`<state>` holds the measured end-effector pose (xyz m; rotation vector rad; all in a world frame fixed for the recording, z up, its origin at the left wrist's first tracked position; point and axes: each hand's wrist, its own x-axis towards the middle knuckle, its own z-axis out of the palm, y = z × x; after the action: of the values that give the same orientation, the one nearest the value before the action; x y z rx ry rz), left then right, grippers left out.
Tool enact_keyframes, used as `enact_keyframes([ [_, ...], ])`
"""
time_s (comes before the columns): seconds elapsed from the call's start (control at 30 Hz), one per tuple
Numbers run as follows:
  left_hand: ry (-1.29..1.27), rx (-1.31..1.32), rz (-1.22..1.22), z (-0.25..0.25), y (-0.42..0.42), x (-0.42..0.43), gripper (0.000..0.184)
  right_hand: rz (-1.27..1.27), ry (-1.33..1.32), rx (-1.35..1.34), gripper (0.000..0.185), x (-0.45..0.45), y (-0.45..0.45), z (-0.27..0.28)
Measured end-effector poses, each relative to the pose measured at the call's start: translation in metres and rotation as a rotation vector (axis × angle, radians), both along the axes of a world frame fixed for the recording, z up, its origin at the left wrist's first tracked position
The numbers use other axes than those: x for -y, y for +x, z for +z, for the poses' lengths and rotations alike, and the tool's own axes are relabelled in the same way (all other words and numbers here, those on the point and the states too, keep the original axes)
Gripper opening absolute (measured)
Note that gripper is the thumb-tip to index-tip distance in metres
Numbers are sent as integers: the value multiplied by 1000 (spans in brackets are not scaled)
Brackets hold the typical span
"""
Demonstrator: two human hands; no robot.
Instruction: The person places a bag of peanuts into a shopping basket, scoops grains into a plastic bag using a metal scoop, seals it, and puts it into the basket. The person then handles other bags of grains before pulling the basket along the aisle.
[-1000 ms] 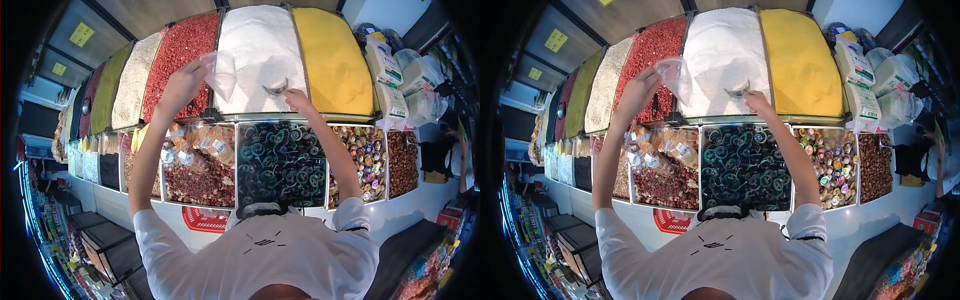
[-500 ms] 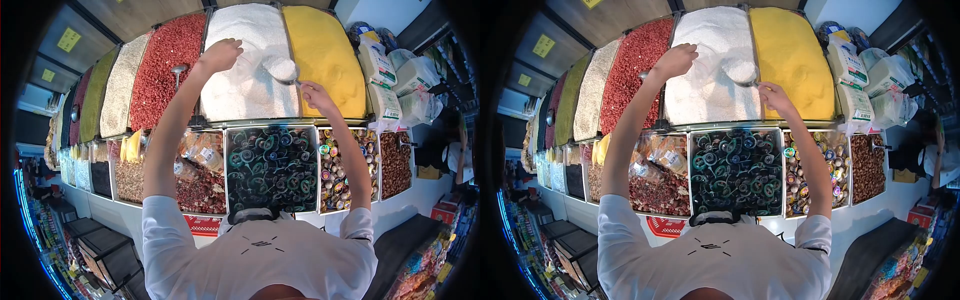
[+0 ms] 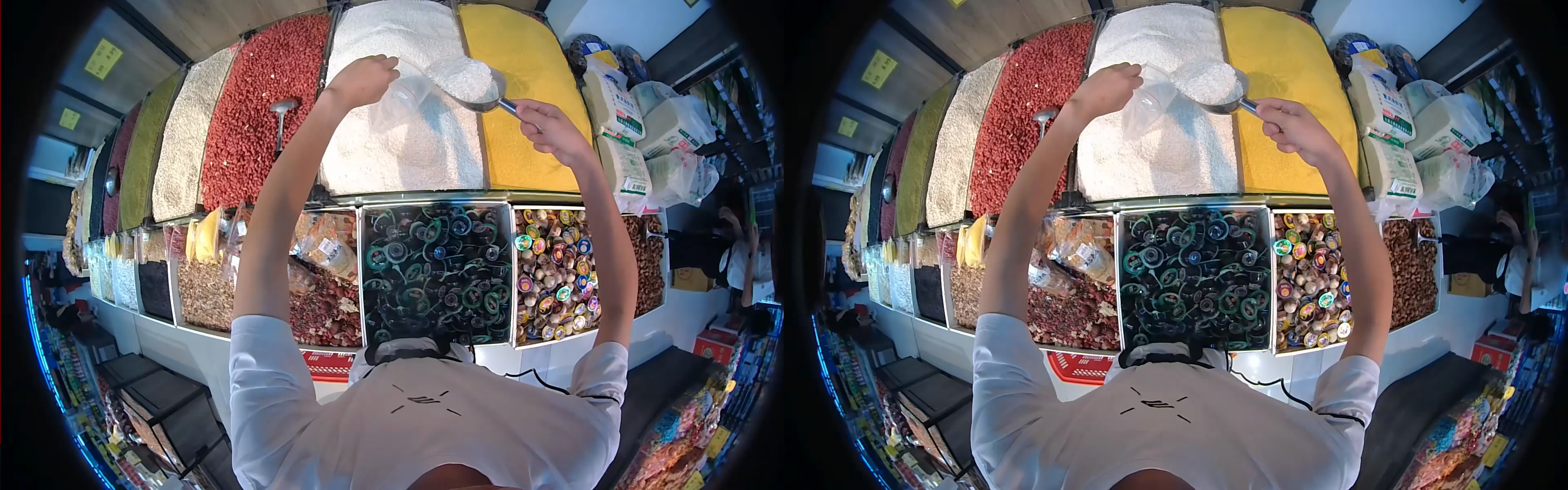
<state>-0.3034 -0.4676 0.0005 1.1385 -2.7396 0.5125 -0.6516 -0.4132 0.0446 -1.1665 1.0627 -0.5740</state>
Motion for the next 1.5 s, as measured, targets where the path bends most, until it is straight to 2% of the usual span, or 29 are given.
enact_keyframes([
  [0.3,89,49,47,9,5,-6,18,123,27,-109,30,16,24,24],
  [0.4,82,37,41,5,9,-7,20,136,-7,-251,27,28,40,35],
  [0.5,99,-13,8,0,15,-6,21,273,-5,-353,27,46,55,48],
  [0.53,96,-15,12,0,16,-7,21,292,-26,-406,16,48,64,56],
  [0.63,101,-62,8,-2,17,-9,21,355,-57,-557,17,56,89,77],
  [0.67,98,-71,8,-2,19,-9,21,400,-67,-655,29,58,95,84],
  [0.7,94,-80,9,0,19,-10,21,399,-67,-658,29,59,99,90],
  [0.77,74,-66,22,2,24,-12,21,500,-279,-799,28,61,108,101],
  [0.8,55,-47,31,5,26,-14,21,506,-277,-800,28,55,110,110],
  [0.87,40,-61,36,5,32,-15,22,482,-601,-975,28,40,109,124],
  [0.9,22,-71,38,5,35,-16,22,488,-600,-978,28,42,102,119],
  [0.97,30,-70,55,4,40,-17,19,407,-1138,-855,23,48,78,94],
  [1.0,27,-52,57,4,41,-17,17,414,-1138,-855,23,43,78,82],
  [1.07,24,-32,62,4,44,-19,16,317,-1157,-1020,27,29,75,55],
  [1.13,-52,-39,21,7,46,-20,12,377,-1134,-1296,19,25,79,6],
  [1.23,-48,-88,42,18,43,-22,11,344,-1085,-1302,17,24,90,-80],
  [1.33,-144,-77,-31,35,43,-29,10,291,-1035,-1275,16,17,115,-132],
  [1.43,-211,-125,-81,53,37,-49,9,295,-916,-1260,22,12,123,-128],
  [1.5,-193,-108,-108,68,29,-74,8,66,-1041,-1058,37,-3,118,-90],
])
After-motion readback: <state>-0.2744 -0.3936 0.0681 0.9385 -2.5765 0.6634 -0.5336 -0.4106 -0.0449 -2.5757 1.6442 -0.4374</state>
